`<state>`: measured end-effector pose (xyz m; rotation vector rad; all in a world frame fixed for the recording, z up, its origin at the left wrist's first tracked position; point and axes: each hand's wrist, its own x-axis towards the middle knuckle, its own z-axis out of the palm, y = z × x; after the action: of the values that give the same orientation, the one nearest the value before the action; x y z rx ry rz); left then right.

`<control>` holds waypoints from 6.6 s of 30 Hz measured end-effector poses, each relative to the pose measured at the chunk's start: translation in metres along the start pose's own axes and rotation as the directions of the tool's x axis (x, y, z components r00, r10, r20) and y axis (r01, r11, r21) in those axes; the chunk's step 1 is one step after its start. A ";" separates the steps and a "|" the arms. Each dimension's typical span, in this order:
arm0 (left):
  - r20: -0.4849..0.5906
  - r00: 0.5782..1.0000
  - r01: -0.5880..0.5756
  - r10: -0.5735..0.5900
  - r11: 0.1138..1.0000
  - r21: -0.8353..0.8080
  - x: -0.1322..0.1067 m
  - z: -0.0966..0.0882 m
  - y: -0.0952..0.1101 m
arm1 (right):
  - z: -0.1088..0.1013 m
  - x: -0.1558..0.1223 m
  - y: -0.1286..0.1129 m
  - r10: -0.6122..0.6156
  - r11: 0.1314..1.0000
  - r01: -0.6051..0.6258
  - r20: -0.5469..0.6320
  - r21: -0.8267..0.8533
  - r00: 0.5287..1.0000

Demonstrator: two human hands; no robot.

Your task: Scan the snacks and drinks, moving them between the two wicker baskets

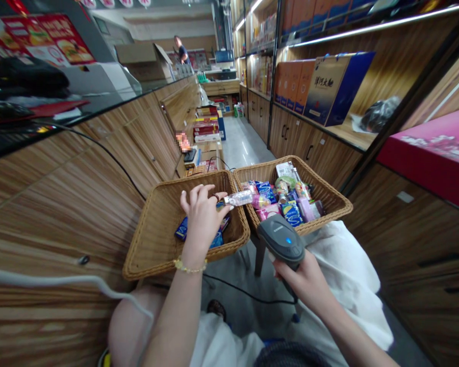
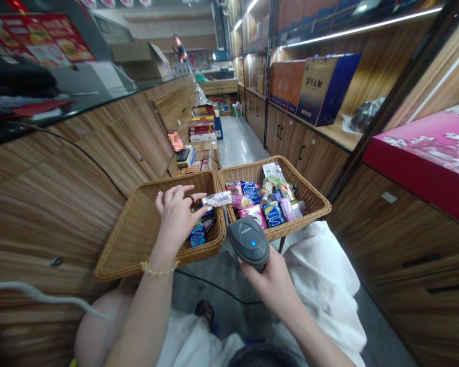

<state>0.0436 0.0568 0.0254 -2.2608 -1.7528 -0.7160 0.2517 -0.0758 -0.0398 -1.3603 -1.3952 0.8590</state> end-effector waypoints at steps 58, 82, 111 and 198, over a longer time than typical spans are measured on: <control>0.667 0.717 -0.363 0.203 0.925 0.108 0.109 0.072 0.073 | -0.015 -0.017 0.014 0.052 0.998 -0.052 0.016 0.046 0.999; 0.159 0.965 -0.205 0.208 0.978 -0.034 0.031 0.010 0.023 | -0.008 -0.016 0.005 0.038 0.999 -0.039 0.041 0.036 0.998; 0.003 0.985 -0.169 0.170 0.981 -0.097 -0.012 0.002 0.011 | 0.011 -0.003 -0.012 -0.035 0.999 0.035 0.028 -0.007 0.999; 0.167 0.986 0.031 0.022 0.949 -0.313 0.015 0.005 -0.006 | -0.005 -0.014 0.014 0.032 0.999 -0.032 0.021 0.033 0.999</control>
<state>0.0418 0.0730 0.0277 -2.5951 -1.8296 -0.8853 0.2590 -0.0883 -0.0536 -1.3550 -1.3723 0.9157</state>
